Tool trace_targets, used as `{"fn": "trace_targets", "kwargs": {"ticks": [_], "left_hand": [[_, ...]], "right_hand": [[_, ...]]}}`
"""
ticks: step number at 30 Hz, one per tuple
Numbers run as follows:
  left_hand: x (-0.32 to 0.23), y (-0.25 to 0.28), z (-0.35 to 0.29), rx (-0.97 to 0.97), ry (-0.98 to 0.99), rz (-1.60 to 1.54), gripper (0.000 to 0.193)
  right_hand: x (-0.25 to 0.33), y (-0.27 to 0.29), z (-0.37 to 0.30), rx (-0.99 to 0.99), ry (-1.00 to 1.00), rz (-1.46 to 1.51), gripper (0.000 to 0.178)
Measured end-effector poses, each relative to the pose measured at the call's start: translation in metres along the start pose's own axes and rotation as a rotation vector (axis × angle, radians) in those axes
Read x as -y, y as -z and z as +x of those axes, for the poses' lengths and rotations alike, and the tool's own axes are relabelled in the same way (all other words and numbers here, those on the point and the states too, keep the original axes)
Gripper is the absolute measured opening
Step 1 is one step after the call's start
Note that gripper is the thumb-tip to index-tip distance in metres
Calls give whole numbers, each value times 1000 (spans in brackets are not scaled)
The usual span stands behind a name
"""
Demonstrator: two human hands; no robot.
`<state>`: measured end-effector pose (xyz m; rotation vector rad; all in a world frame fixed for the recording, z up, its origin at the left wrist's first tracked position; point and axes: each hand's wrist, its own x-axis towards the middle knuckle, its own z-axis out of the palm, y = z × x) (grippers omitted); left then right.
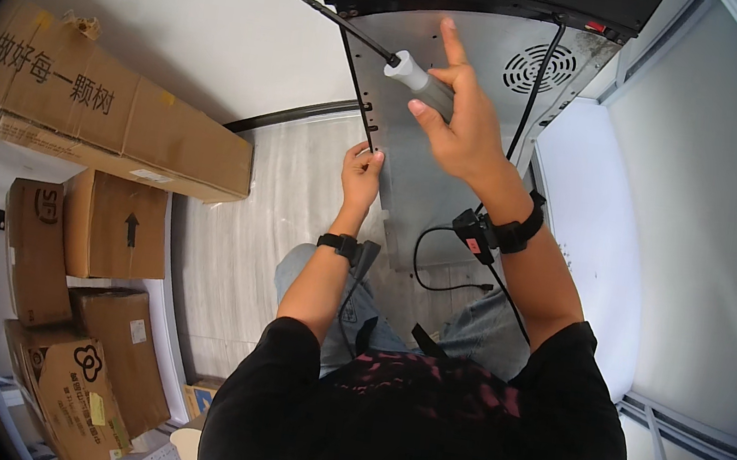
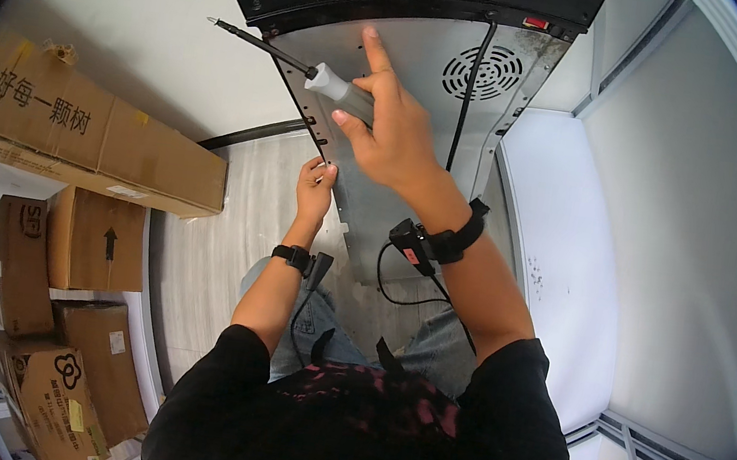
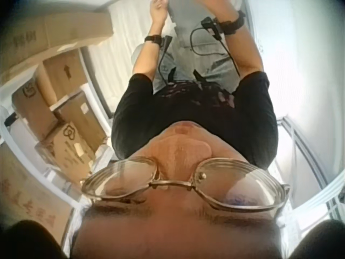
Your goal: The person uses a screwdriver to remove screws from a black electronic device, detaches a metal back panel, and then reattaches the panel by aligning it and inserting screws. The person handles the device, screws, and panel throughout the process.
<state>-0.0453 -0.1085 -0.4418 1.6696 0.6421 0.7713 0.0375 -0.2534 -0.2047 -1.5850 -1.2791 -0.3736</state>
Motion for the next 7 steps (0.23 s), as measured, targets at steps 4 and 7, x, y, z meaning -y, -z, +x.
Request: {"fn": "trace_targets", "kwargs": {"ticks": [4,7], "left_hand": [[5,4,2,56,13,6,25],[-1,6,0,63,22,-3,24]], "right_hand": [[0,-1,1,-20,4,15,37],[-1,-1,1,8,-41,52,39]]}}
